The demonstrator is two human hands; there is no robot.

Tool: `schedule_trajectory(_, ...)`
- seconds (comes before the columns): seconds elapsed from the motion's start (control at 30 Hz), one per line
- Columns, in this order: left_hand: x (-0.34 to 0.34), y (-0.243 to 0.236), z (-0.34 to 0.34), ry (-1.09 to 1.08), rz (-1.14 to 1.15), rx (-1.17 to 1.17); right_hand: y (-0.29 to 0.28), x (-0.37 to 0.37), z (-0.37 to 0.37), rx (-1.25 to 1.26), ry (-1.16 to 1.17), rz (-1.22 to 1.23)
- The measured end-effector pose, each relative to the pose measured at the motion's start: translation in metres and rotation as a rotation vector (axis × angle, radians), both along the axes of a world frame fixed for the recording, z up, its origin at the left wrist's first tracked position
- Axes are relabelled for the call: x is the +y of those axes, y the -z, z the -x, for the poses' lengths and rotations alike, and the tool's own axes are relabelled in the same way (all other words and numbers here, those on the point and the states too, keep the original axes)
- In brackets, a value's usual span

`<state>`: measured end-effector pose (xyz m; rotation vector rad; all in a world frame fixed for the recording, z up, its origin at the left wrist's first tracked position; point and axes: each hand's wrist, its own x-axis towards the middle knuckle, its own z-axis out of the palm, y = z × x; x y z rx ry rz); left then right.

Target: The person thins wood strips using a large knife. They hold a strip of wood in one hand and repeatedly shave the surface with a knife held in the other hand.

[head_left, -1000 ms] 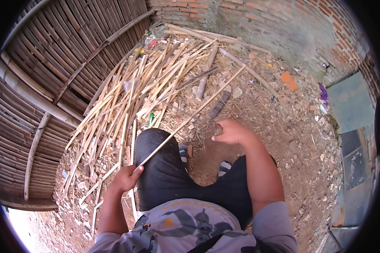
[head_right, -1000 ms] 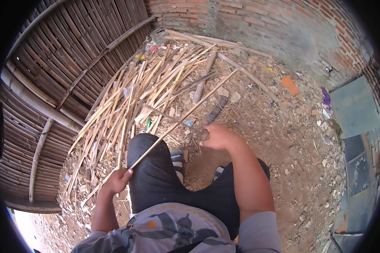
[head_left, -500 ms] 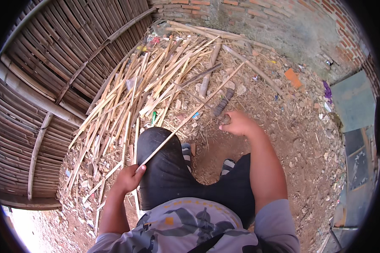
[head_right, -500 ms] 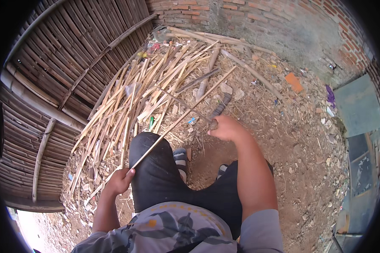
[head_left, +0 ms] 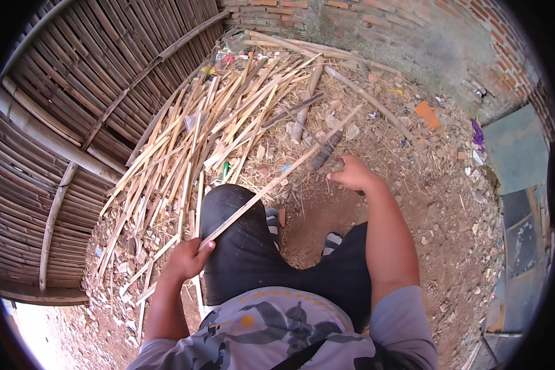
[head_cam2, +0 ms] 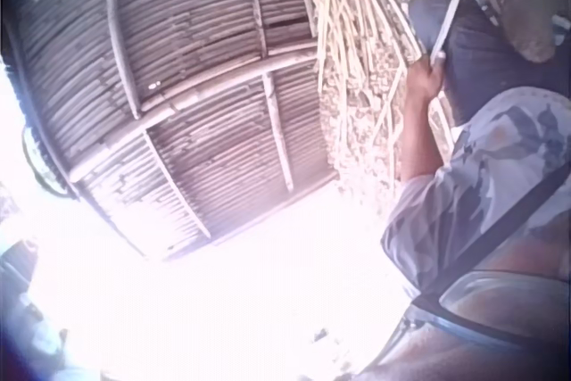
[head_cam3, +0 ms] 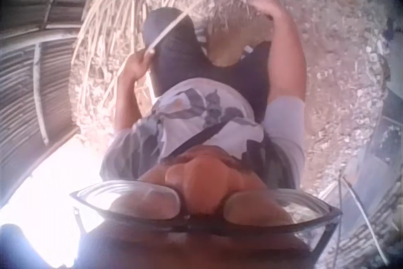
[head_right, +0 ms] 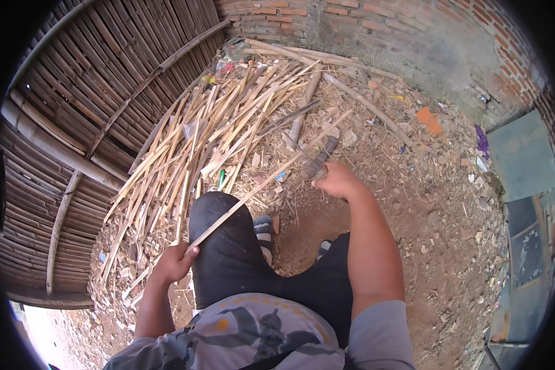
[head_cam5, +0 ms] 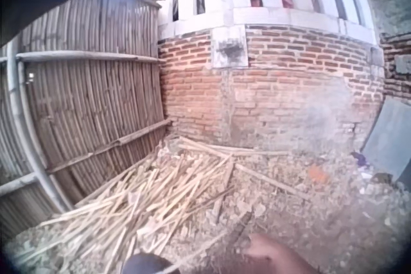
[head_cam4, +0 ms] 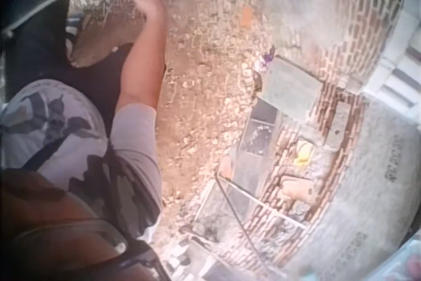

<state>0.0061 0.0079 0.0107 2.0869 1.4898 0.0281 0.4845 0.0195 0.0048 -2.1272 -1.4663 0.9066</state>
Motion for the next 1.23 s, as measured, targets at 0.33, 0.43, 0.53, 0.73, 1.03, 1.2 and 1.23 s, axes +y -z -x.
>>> schedule_trajectory(0.33, -0.006, 0.003, 0.001, -0.026, -0.034, 0.020, -0.028, -0.012, 0.079, -0.203, -0.586, 0.079)
schedule_trajectory(0.43, -0.009, 0.000, -0.004, -0.011, -0.069, 0.031, 0.007, 0.000, 0.022, -0.156, -0.353, 0.059)
schedule_trajectory(0.53, -0.006, -0.001, -0.003, -0.005, -0.090, 0.052, -0.002, 0.005, 0.005, 0.137, 0.026, 0.208)
schedule_trajectory(0.73, -0.003, -0.004, -0.007, 0.033, -0.085, 0.079, -0.002, -0.005, 0.041, -0.190, -0.334, 0.112)
schedule_trajectory(1.03, -0.004, 0.004, -0.003, 0.016, -0.112, 0.080, -0.001, 0.001, 0.034, -0.102, -0.371, 0.096)
schedule_trajectory(1.2, -0.002, 0.007, 0.001, 0.024, -0.116, 0.076, -0.011, 0.000, 0.042, -0.132, -0.299, 0.108)
schedule_trajectory(1.23, -0.003, 0.009, -0.001, 0.031, -0.110, 0.073, -0.011, -0.002, 0.050, -0.163, -0.320, 0.123)
